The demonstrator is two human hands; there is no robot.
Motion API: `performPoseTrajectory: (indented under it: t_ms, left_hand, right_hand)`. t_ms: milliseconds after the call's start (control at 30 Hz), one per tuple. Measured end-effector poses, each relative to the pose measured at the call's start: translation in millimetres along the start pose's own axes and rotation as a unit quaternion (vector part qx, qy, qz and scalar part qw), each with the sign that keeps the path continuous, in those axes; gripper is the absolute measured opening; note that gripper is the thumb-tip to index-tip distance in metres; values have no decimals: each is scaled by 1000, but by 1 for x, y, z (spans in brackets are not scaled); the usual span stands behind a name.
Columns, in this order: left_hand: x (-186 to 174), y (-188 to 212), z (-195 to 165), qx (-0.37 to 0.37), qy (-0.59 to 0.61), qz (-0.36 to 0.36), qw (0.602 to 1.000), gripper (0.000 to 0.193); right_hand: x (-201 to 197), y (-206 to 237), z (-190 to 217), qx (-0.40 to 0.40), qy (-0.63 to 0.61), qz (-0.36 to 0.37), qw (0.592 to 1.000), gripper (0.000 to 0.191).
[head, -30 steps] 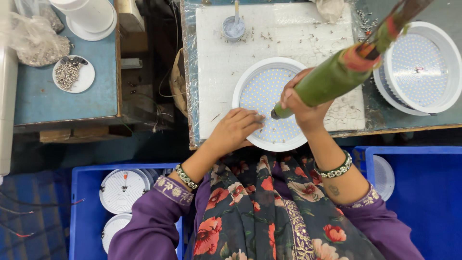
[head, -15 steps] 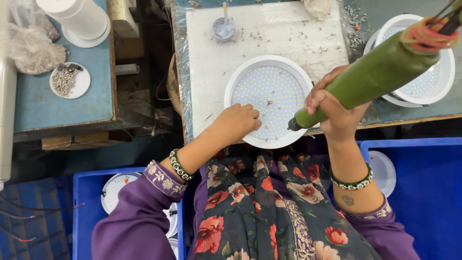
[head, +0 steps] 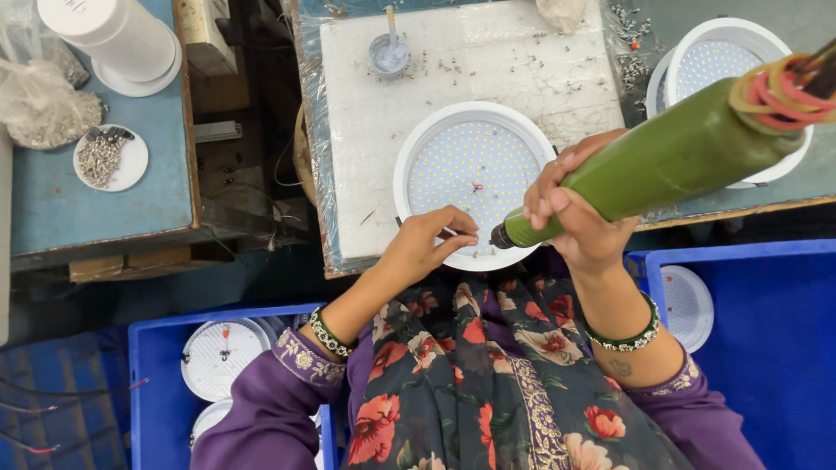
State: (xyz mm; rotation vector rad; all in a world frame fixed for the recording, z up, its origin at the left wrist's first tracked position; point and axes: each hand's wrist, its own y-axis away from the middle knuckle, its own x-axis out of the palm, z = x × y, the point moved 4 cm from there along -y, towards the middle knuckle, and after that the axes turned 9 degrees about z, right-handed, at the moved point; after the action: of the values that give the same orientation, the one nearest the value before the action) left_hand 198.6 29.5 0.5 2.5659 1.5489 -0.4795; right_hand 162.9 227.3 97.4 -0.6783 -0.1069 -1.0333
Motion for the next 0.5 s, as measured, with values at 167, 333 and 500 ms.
performPoseTrajectory:
  t_ms: [167, 333, 500]
  left_hand:
    - [4, 3, 5, -26, 41, 1, 999, 30]
    - [10, 1, 4, -24, 42, 17, 999, 36]
    - [13, 0, 5, -10, 41, 19, 999, 37]
  right_hand:
    - [2, -5, 0, -1, -17, 3, 1000, 29]
    - [3, 0, -3, -2, -3, 1, 1000, 30]
    - [2, 2, -3, 1, 7, 6, 1000, 29]
